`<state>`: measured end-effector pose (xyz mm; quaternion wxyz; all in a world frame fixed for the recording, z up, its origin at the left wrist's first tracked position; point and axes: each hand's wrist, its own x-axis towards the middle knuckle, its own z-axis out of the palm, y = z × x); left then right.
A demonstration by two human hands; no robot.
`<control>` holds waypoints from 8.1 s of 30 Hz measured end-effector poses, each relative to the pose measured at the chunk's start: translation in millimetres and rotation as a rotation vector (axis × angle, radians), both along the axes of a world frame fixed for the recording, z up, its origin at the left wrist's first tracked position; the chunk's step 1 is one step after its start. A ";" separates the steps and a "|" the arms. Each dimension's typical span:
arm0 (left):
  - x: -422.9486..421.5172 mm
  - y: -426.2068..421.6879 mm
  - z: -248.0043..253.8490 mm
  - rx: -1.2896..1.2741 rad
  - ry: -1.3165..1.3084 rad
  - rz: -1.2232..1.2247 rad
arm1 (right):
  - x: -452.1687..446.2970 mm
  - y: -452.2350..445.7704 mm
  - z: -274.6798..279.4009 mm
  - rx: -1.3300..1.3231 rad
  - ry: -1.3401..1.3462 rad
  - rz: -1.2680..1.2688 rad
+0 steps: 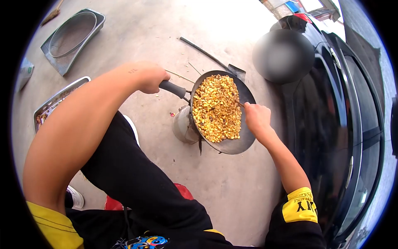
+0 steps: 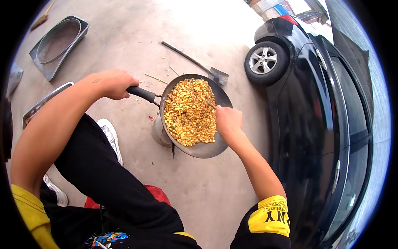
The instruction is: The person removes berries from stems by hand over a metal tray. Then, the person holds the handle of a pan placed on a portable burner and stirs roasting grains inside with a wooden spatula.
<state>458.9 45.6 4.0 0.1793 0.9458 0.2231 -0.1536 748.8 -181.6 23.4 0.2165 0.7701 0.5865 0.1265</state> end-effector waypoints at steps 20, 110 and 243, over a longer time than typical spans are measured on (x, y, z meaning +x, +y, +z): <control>1.4 -3.7 5.5 -0.023 0.038 0.056 | 45.7 -3.2 12.7 0.073 0.123 -0.073; -356.6 -219.1 -210.8 -1.131 -1.356 2.088 | -106.7 -76.7 -25.4 0.503 0.557 -0.120; -27.3 -5.4 -364.1 -0.116 -0.636 1.012 | -117.7 -53.0 49.7 0.166 0.927 -0.508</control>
